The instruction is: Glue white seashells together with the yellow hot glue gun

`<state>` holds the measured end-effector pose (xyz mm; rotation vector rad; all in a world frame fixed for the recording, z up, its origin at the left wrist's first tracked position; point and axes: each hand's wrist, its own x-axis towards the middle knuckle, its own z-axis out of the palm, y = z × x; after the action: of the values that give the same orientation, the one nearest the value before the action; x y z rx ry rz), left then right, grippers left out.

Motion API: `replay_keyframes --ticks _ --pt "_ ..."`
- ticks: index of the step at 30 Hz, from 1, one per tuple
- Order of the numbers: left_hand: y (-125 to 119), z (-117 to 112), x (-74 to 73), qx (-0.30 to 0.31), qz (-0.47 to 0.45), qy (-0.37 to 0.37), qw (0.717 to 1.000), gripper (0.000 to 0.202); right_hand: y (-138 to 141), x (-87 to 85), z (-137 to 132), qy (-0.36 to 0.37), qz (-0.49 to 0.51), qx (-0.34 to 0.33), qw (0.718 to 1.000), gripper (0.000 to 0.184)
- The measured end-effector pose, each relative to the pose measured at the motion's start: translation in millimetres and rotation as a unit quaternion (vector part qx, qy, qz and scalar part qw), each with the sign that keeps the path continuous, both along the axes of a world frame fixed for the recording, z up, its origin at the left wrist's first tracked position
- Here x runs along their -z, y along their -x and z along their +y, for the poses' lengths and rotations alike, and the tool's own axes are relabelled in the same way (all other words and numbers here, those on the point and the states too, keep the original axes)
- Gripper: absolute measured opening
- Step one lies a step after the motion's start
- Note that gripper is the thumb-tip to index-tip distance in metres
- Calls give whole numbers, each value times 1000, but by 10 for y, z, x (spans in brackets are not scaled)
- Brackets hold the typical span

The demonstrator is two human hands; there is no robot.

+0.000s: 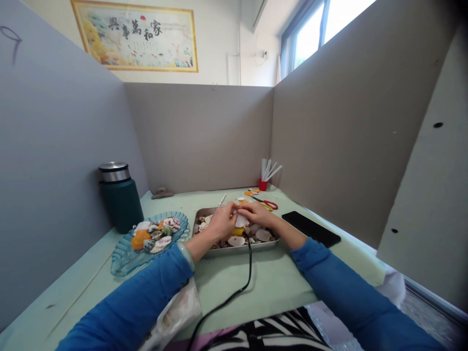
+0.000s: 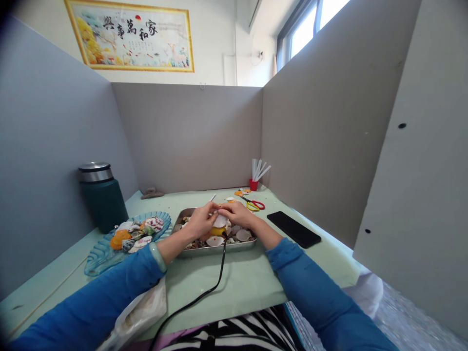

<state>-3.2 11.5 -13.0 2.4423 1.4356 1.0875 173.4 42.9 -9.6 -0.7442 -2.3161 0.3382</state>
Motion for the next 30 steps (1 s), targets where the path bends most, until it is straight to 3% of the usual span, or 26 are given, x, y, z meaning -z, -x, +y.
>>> replay_keyframes --ticks 30 --pt "3 12 -1 -17 -8 -6 1000 21 -14 13 17 -5 -4 9 1000 38"
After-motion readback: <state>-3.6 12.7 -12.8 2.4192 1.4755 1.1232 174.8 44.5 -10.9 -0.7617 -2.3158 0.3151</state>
